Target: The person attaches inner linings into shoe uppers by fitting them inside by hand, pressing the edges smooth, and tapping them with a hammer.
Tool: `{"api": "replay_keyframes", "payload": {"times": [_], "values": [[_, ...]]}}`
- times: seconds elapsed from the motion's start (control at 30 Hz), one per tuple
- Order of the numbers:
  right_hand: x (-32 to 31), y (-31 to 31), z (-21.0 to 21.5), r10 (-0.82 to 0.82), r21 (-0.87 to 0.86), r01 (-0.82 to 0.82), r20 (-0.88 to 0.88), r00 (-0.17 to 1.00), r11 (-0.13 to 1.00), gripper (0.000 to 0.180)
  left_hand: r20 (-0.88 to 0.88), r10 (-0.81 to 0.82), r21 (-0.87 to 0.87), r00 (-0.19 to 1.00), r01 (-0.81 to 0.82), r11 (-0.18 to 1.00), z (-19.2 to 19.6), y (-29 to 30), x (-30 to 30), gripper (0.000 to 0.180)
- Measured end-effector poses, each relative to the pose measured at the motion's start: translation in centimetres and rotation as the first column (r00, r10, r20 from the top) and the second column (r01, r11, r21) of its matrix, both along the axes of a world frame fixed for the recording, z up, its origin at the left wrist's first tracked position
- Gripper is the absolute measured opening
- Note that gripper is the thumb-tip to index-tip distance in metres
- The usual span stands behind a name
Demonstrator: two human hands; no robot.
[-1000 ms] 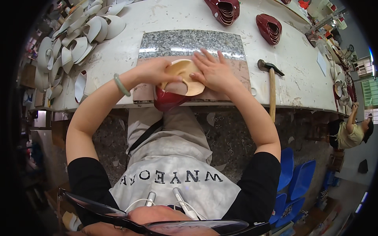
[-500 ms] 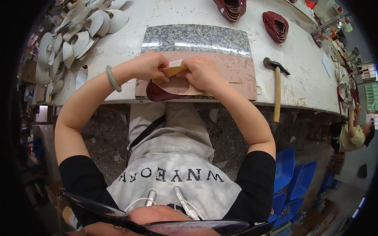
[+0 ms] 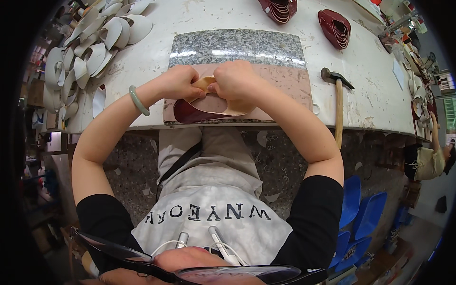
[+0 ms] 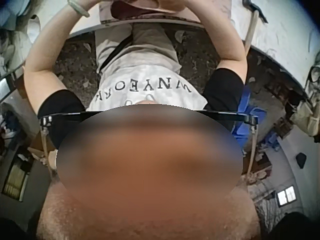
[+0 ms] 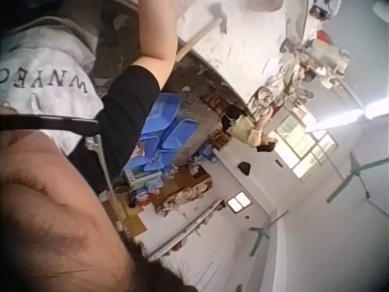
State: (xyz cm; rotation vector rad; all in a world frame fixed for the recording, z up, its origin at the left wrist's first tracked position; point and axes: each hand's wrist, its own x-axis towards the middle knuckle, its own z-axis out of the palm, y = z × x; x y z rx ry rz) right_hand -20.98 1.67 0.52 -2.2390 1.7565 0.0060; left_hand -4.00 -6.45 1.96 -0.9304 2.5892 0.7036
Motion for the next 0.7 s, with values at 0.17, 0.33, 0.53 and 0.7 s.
{"api": "replay_keyframes", "payload": {"times": [0.17, 0.33, 0.53, 0.7], "values": [[1.4, 1.8, -1.4, -0.067, -0.097, 0.065, -0.018, 0.998, 0.993, 0.036, -0.176, 0.044, -0.023, 0.983, -0.049, 0.999, -1.6, 0.2, 1.5, 0.038], [1.1, 3.2, -4.0, -0.081, -0.341, 0.069, -0.022, 0.996, 0.937, 0.029, -0.326, 0.034, -0.052, 0.945, -0.054, 0.997, -2.5, 0.5, 2.2, 0.036], [0.9, 2.9, -4.6, -0.116, -0.435, 0.101, -0.007, 0.993, 0.895, 0.027, -0.300, 0.127, 0.182, 0.945, -0.074, 0.980, -1.2, -0.2, 3.1, 0.026], [0.6, 3.0, -4.2, -0.105, -0.441, 0.111, 0.037, 0.994, 0.891, 0.024, -0.329, 0.101, 0.086, 0.939, -0.077, 0.993, -1.9, 0.2, 2.9, 0.025]]}}
